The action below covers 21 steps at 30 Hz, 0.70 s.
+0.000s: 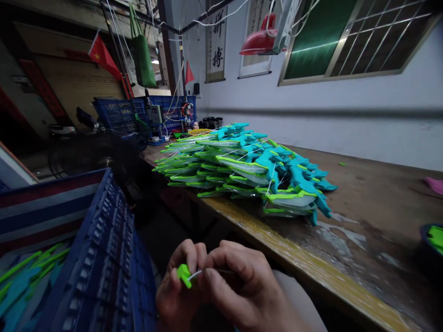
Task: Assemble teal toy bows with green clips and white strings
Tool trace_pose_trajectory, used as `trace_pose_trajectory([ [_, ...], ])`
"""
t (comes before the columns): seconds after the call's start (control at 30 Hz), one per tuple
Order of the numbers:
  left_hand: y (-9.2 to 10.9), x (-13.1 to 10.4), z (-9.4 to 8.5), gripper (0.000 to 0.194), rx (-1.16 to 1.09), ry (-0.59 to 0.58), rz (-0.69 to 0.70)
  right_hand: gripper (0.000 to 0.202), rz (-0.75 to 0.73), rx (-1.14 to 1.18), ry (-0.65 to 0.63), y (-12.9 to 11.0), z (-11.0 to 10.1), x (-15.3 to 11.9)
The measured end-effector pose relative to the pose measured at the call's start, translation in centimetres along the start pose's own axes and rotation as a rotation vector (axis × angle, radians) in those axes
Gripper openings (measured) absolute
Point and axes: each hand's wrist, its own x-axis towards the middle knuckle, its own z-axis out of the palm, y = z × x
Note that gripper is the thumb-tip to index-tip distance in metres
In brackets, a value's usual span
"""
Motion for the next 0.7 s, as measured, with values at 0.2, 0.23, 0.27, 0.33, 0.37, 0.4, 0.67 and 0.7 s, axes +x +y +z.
trace_pose_trajectory([
  [0.2, 0.0, 0.0, -0.1, 0.035, 0.034, -0.009, 0.022, 0.021, -0.01, -0.007, -0.021, -0.2, -0.2, -0.2],
  [0.23, 0.1, 0.0, -0.1, 0.035, 0.03, -0.014, 0.014, 0.021, -0.018, -0.006, -0.019, -0.2, -0.1, -0.1],
  [0.27, 0.1, 0.0, -0.1, 0.035, 0.022, -0.016, 0.005, 0.021, -0.026, -0.005, -0.016, -0.2, -0.1, -0.1],
  [0.33, 0.1, 0.0, 0.0, 0.034, 0.006, -0.024, -0.008, 0.021, -0.036, -0.006, -0.008, -0.2, 0.0, 0.0],
  [0.37, 0.0, 0.0, 0.1, 0.034, 0.0, -0.024, -0.015, 0.021, -0.042, -0.003, -0.007, -0.2, 0.0, 0.1],
  [0.4, 0.0, 0.0, 0.1, 0.033, -0.008, -0.023, -0.018, 0.021, -0.045, -0.003, -0.009, -0.2, 0.0, 0.1],
  [0.67, 0.1, 1.2, -0.5, 0.025, 0.016, -0.029, -0.062, 0.018, -0.29, -0.23, -0.077, 1.4, 0.4, -0.1],
  [0.7, 0.1, 1.2, -0.5, 0.022, 0.022, 0.0, -0.084, 0.021, -0.334, -0.325, -0.057, 1.9, 0.5, -0.2],
])
